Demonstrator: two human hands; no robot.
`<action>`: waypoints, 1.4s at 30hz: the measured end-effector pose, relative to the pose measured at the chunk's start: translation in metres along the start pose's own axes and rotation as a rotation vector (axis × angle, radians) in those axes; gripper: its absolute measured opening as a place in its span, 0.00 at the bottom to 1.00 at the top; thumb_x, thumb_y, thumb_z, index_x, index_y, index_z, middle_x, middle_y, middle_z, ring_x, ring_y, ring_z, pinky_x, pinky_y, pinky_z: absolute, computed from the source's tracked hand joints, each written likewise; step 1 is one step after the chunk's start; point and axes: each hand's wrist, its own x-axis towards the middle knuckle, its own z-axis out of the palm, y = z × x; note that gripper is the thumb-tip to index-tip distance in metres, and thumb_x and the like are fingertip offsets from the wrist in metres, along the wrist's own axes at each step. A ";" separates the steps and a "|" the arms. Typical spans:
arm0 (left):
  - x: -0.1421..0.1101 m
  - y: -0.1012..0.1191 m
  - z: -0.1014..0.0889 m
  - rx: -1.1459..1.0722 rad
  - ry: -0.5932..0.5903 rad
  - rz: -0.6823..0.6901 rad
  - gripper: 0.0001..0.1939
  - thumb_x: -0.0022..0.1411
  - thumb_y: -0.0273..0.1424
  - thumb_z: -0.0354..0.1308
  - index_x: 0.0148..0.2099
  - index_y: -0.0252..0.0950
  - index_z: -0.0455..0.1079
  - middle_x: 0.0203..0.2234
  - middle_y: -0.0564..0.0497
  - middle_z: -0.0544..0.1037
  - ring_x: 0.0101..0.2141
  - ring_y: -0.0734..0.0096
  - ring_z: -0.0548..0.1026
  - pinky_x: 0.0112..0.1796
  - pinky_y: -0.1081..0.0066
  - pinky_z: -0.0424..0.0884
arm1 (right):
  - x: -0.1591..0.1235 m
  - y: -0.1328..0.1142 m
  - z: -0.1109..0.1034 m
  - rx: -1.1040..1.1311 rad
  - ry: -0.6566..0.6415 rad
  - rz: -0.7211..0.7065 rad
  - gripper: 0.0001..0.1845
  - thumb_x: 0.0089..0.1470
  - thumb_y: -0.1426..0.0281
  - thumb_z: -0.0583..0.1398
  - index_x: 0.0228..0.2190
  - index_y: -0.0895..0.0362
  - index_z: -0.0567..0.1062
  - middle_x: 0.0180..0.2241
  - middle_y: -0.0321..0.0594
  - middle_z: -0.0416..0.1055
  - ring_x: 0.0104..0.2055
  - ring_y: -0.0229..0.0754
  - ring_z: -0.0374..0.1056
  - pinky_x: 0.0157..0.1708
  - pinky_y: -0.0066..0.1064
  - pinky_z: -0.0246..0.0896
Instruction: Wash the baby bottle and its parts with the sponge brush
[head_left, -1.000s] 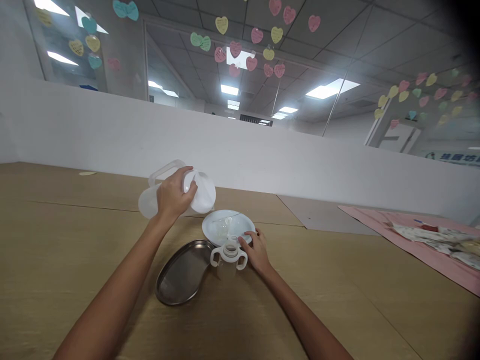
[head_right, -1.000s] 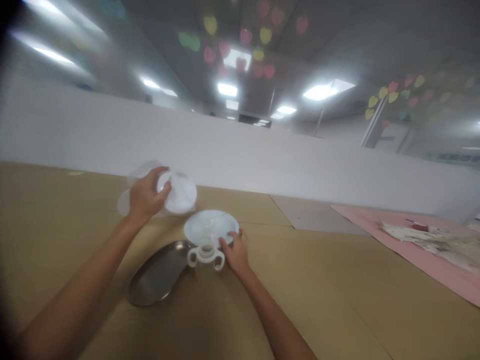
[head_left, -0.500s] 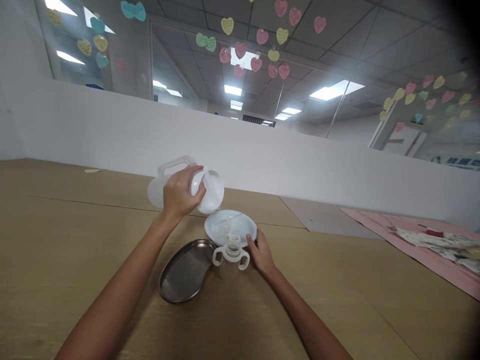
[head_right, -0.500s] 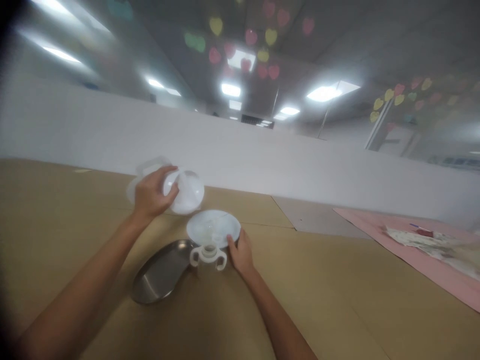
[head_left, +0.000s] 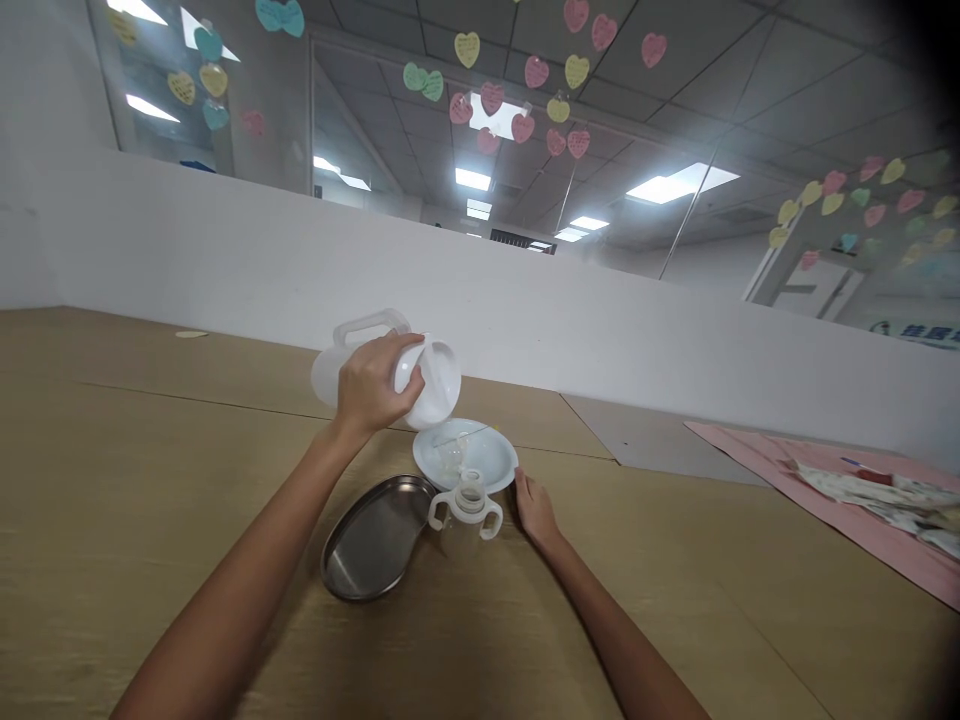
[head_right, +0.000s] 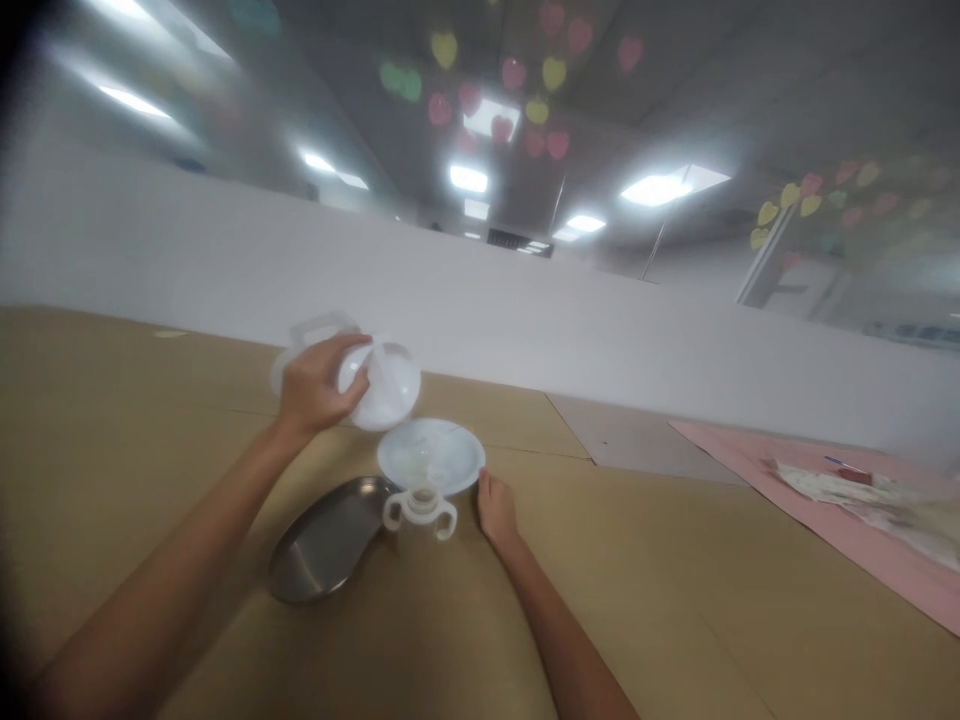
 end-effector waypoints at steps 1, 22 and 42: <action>0.000 0.000 0.000 0.000 -0.004 0.000 0.18 0.53 0.33 0.48 0.47 0.38 0.66 0.42 0.51 0.74 0.46 0.65 0.69 0.46 0.67 0.64 | 0.000 0.000 0.000 -0.008 0.004 0.001 0.33 0.56 0.54 0.35 0.18 0.57 0.68 0.22 0.45 0.71 0.26 0.42 0.65 0.29 0.30 0.55; -0.001 -0.004 0.001 0.041 -0.028 0.024 0.20 0.52 0.35 0.48 0.49 0.42 0.66 0.41 0.51 0.74 0.46 0.60 0.68 0.46 0.63 0.64 | 0.000 -0.001 -0.002 -0.059 0.015 -0.003 0.32 0.57 0.56 0.35 0.19 0.57 0.68 0.23 0.46 0.71 0.27 0.43 0.66 0.28 0.30 0.54; -0.001 -0.006 0.002 0.062 0.070 0.136 0.19 0.52 0.33 0.50 0.47 0.40 0.67 0.37 0.50 0.75 0.41 0.62 0.72 0.42 0.65 0.67 | 0.001 0.001 0.000 -0.040 -0.004 0.022 0.31 0.57 0.56 0.37 0.20 0.59 0.68 0.26 0.48 0.72 0.29 0.42 0.65 0.30 0.28 0.52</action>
